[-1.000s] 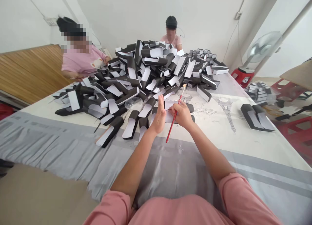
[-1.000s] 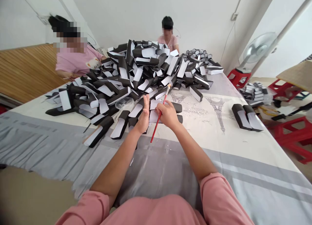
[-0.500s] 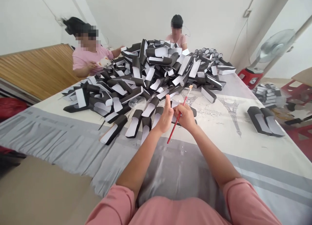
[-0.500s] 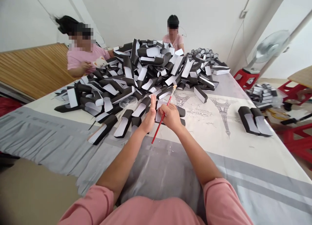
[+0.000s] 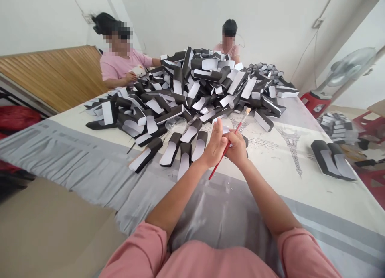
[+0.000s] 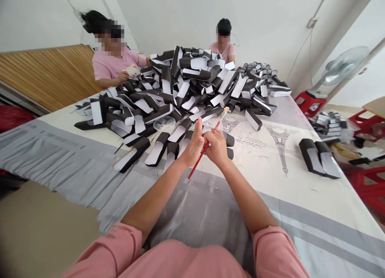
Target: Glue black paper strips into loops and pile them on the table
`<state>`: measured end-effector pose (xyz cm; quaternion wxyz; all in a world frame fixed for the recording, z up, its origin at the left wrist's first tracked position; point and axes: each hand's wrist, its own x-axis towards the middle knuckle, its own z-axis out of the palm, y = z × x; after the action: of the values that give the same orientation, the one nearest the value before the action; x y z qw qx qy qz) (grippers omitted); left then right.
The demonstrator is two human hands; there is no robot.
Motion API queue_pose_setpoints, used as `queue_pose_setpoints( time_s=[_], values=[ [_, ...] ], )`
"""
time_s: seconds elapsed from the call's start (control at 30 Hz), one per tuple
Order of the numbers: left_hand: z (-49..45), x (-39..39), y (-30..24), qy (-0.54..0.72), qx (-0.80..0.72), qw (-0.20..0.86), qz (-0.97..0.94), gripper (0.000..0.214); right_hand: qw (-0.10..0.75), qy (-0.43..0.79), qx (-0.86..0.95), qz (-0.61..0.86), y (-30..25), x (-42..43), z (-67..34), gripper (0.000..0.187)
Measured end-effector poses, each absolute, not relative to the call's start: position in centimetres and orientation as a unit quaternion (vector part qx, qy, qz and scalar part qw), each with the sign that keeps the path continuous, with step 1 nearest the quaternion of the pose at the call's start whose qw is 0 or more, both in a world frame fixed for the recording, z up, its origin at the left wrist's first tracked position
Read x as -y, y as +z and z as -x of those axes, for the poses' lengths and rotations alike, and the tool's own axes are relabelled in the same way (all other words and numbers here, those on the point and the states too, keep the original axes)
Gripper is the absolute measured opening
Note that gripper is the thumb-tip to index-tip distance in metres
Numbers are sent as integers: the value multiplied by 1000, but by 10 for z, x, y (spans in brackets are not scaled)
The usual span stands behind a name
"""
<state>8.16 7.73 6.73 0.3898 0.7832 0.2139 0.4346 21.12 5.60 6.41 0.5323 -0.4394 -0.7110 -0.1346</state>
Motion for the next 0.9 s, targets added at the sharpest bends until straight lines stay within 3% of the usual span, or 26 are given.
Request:
queue_pose_setpoints(
  time_s=[0.2,0.5,0.9],
  values=[
    [-79,-75,72,452,-200,437,-751,74,537,-98,705,452,71,-53,-213,31],
    [-81,-80,67,381,-232,332,-831,76,488,-132,727,464,68,-54,-221,23],
    [-82,-82,62,388,-226,334,-828,79,464,-90,717,512,63,-56,-218,23]
  ],
)
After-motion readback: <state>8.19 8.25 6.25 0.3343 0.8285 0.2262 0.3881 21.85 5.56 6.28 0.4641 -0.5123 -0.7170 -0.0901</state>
